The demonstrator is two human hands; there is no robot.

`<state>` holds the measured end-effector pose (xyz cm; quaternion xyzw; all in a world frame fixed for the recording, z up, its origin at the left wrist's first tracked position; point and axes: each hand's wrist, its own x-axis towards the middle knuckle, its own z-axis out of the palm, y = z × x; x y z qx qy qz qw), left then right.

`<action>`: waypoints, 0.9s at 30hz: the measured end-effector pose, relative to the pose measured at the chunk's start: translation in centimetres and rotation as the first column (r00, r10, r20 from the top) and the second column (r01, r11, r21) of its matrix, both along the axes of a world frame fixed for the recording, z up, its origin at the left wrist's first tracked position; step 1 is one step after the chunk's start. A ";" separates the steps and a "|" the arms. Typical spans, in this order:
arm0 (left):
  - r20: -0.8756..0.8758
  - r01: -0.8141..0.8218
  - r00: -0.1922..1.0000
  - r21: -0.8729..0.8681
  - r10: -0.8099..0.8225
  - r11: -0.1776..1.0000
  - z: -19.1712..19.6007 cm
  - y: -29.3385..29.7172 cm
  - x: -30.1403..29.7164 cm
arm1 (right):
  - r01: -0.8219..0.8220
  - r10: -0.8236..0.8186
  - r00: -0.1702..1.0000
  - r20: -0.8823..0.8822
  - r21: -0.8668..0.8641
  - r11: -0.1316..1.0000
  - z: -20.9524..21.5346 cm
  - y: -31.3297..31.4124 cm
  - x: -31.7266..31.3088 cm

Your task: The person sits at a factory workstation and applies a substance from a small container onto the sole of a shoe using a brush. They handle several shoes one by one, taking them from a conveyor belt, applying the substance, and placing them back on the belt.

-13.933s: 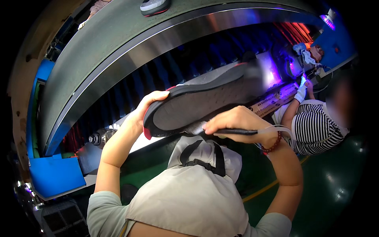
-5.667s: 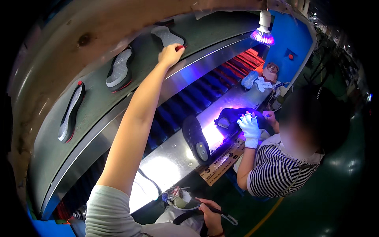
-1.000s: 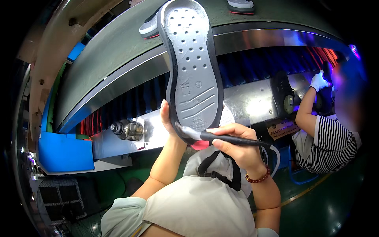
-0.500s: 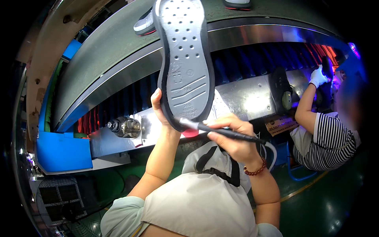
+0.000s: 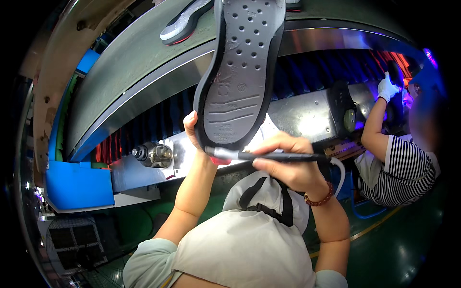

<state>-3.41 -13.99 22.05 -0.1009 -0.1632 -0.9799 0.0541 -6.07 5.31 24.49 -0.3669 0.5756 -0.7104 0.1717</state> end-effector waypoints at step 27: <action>0.648 0.413 0.715 -0.087 -0.264 0.907 4.5 -0.5 -0.4 | -0.241 0.351 0.831 -0.431 0.288 0.927 3.5 1.1 -4.8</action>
